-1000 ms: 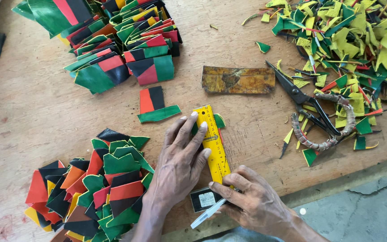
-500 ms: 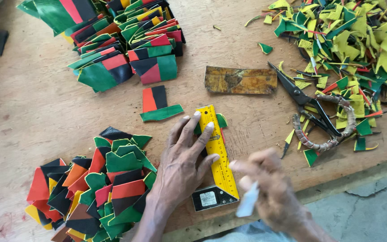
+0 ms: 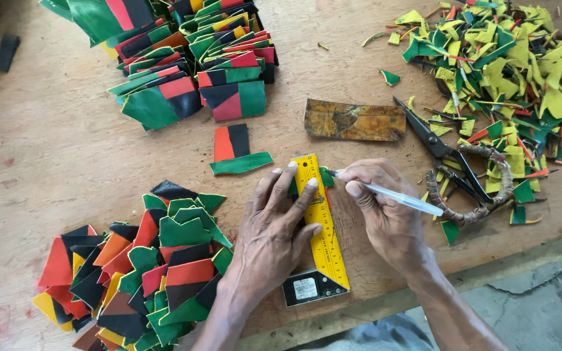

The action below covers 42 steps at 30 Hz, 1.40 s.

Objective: The person measures and marks colorful layered material pieces on a wooden workbench using a yellow ruler and a white pen. The person repeatedly picks up pieces, aligns the ruler, draws lines, and places the marked pieces aside.

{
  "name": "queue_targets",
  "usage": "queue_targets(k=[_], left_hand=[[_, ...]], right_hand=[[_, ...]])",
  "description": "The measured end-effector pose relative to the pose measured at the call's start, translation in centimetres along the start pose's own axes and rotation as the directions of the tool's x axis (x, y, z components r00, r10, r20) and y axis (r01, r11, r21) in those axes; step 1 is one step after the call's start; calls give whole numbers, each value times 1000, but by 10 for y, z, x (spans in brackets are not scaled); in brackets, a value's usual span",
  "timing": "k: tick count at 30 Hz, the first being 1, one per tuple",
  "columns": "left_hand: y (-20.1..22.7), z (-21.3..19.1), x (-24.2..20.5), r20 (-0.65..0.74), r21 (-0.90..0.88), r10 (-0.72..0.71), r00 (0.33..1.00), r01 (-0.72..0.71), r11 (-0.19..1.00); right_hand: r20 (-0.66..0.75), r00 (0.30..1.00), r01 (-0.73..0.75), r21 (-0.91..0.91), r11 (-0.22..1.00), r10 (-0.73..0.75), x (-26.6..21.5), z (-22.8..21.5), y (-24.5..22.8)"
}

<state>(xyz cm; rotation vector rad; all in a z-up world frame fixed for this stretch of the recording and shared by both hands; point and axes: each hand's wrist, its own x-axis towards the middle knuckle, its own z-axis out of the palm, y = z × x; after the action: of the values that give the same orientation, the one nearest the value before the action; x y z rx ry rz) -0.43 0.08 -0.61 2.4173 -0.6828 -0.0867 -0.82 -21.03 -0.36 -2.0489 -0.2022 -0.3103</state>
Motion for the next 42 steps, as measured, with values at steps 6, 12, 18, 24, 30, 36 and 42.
queue_targets(k=[6,12,18,24,30,36,42], left_hand=[[0,0,0,-5,9,5,1000,-5,1000],[0,1,1,3,0,-8,1000,8,1000],[0,2,1,6,14,-7,1000,7,1000],[1,0,1,12,15,-16,1000,16,1000],[0,1,2,31,-3,-24,999,24,1000],[-5,8,-3,-28,-10,-37,999,36,999],[-4,10,0,-41,-8,-55,998,55,998]], right_hand=[[-7,1000,7,-18,1000,-7,3,4,1],[1,1000,1,-53,999,-1,7,6,-1],[32,999,-18,-20,1000,19,0,2,-2],[47,997,-56,0,998,56,-32,-7,-9],[140,987,-106,160,981,83,-63,-23,-20],[631,770,67,-234,970,99,-68,-10,-26],[449,893,111,-227,967,3,-72,-20,-21]])
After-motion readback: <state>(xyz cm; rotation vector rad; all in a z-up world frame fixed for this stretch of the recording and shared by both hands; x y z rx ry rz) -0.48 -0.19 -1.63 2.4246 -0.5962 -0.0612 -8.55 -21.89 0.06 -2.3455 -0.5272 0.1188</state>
